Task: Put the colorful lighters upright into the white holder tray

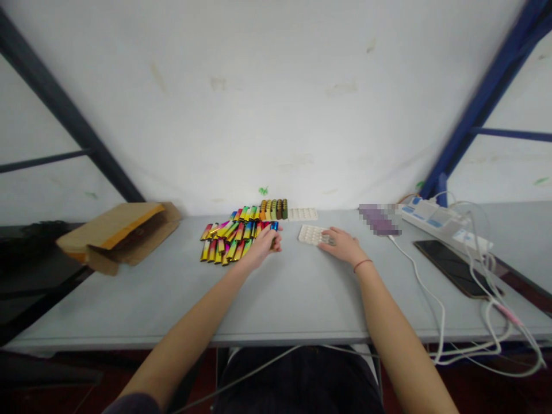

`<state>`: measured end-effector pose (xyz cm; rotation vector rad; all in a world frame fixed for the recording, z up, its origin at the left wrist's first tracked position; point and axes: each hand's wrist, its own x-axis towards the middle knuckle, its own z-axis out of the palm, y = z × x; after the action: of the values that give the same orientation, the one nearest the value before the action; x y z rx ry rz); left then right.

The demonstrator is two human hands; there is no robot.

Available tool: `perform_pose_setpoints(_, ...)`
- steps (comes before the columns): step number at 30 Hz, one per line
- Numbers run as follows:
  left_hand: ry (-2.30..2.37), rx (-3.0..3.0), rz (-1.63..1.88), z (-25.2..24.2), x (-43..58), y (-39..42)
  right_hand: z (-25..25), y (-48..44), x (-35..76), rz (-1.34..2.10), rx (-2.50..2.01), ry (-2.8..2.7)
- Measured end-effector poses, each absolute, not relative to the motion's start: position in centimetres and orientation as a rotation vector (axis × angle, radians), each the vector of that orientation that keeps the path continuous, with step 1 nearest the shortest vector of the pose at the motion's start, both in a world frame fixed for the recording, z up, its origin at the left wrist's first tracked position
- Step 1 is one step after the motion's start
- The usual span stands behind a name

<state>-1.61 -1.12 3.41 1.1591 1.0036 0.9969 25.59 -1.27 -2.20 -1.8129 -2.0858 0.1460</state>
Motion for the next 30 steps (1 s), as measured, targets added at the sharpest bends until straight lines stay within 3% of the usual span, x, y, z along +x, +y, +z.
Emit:
perform_pose_setpoints(7,0.866,0.83,0.974,2.8,-0.6,-1.3,-2.2,-1.3,25.5,0.133,-1.801,-2.113)
perform_pose_setpoints(30,0.943,0.726,1.133,2.5,-0.3,-1.6,-1.6,-1.2,25.1,0.309,-1.629,-2.136)
